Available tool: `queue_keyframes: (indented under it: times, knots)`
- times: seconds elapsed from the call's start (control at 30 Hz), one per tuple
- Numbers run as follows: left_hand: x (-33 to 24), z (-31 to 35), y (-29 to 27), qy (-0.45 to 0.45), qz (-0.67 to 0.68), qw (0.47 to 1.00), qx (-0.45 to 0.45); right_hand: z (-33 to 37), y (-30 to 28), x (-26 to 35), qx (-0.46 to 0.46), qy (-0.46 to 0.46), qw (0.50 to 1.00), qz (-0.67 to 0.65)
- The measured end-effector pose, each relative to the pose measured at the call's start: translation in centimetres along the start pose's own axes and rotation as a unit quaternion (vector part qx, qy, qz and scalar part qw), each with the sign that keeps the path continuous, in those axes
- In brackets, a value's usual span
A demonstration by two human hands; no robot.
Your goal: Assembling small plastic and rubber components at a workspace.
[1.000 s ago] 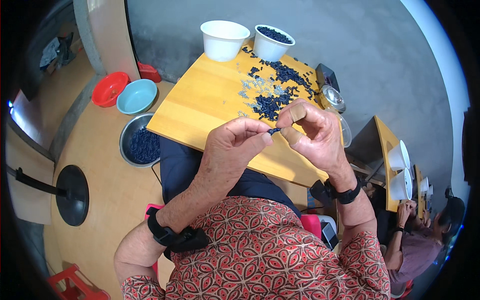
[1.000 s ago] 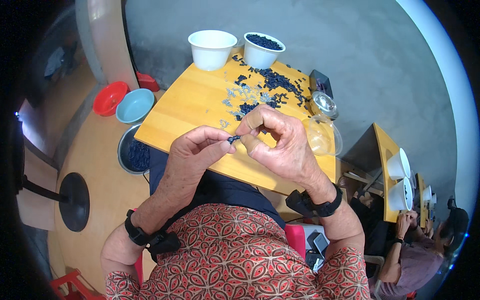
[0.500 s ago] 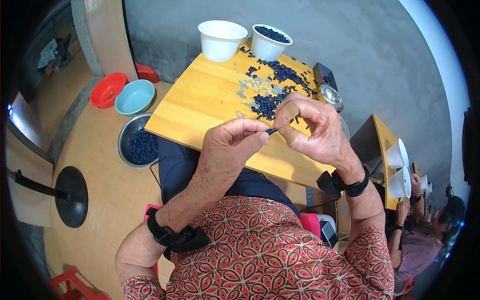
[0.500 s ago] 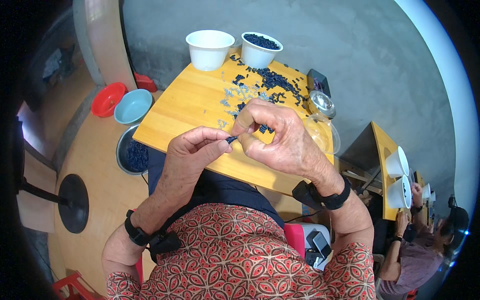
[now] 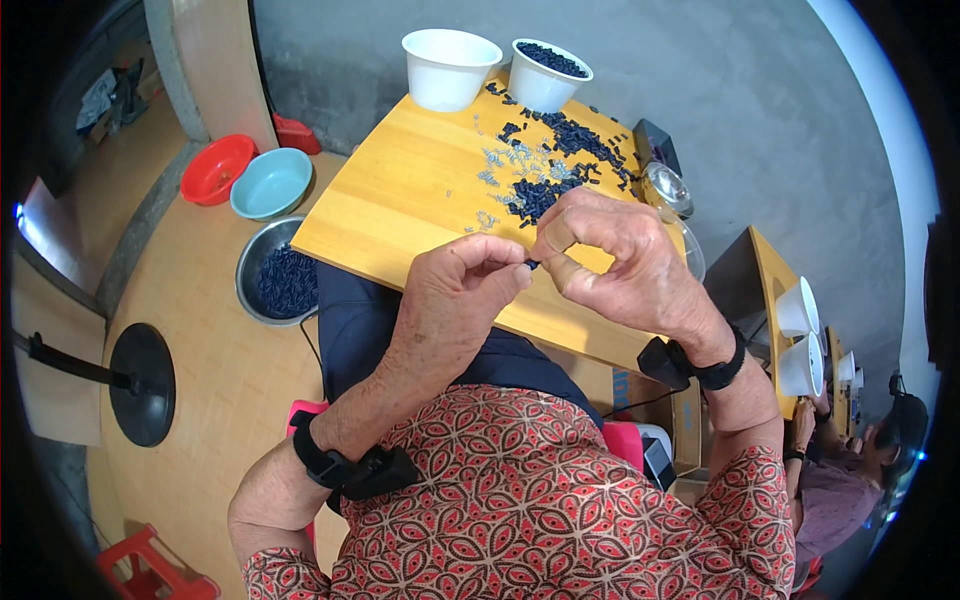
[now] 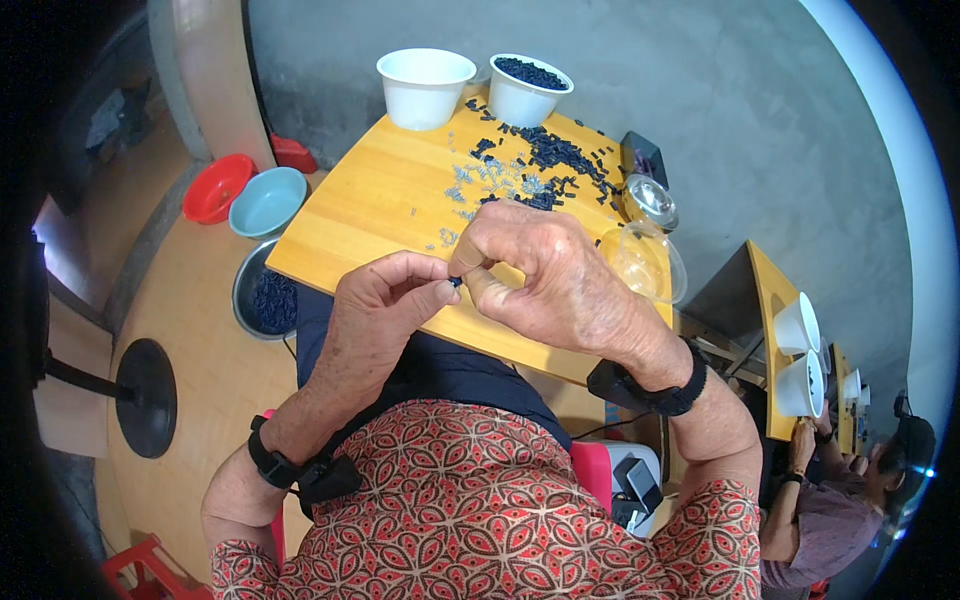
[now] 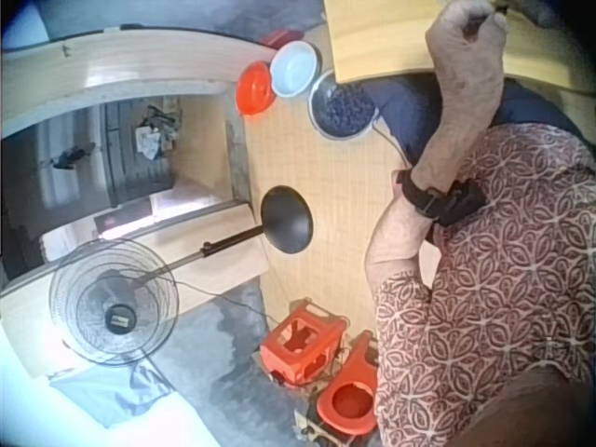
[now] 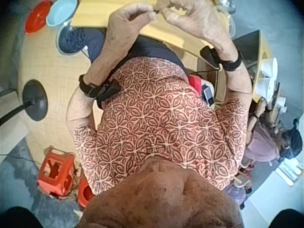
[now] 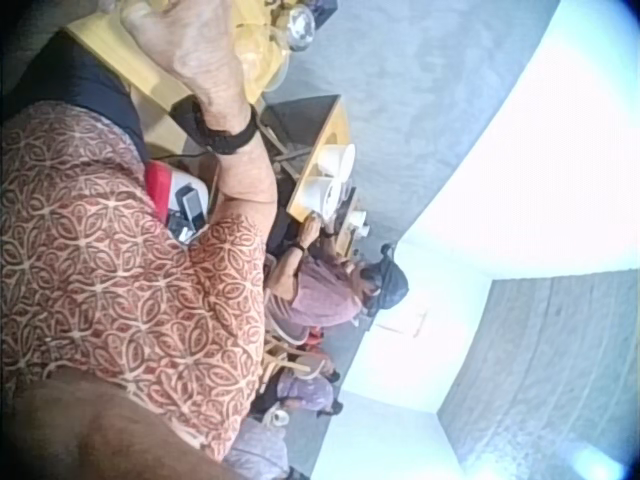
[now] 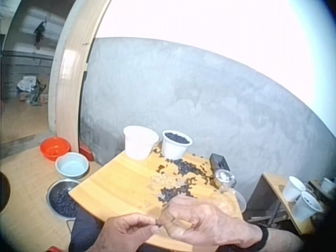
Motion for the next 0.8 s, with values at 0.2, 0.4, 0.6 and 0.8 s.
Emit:
queue_keyframes:
  times: [0.2, 0.4, 0.6, 0.8]
  knots:
    - [1.0, 0.0, -0.6, -0.069, 0.039, 0.997, 0.010, 0.7, 1.3, -0.6, -0.010, 0.007, 1.000, -0.026]
    - [1.0, -0.2, -0.6, -0.100, 0.124, 0.987, 0.016, 1.2, 1.9, 0.0, -0.077, 0.077, 0.993, -0.053]
    - [0.3, -0.2, -0.7, -0.163, 0.198, 0.966, -0.004, 1.5, 1.9, -0.3, -0.097, -0.039, 0.981, 0.162]
    - [0.1, 0.0, -0.5, -0.172, 0.199, 0.965, -0.004, 1.3, 2.6, -0.8, -0.096, -0.068, 0.968, 0.220]
Point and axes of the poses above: each hand's wrist, its own z-axis away from the middle knuckle, its own y-axis out of the palm, x = y × z, the point moved 1 cm from there along -z, towards the middle knuckle, and after that the axes turned 1 degree about -x, right-handed, at the moved point
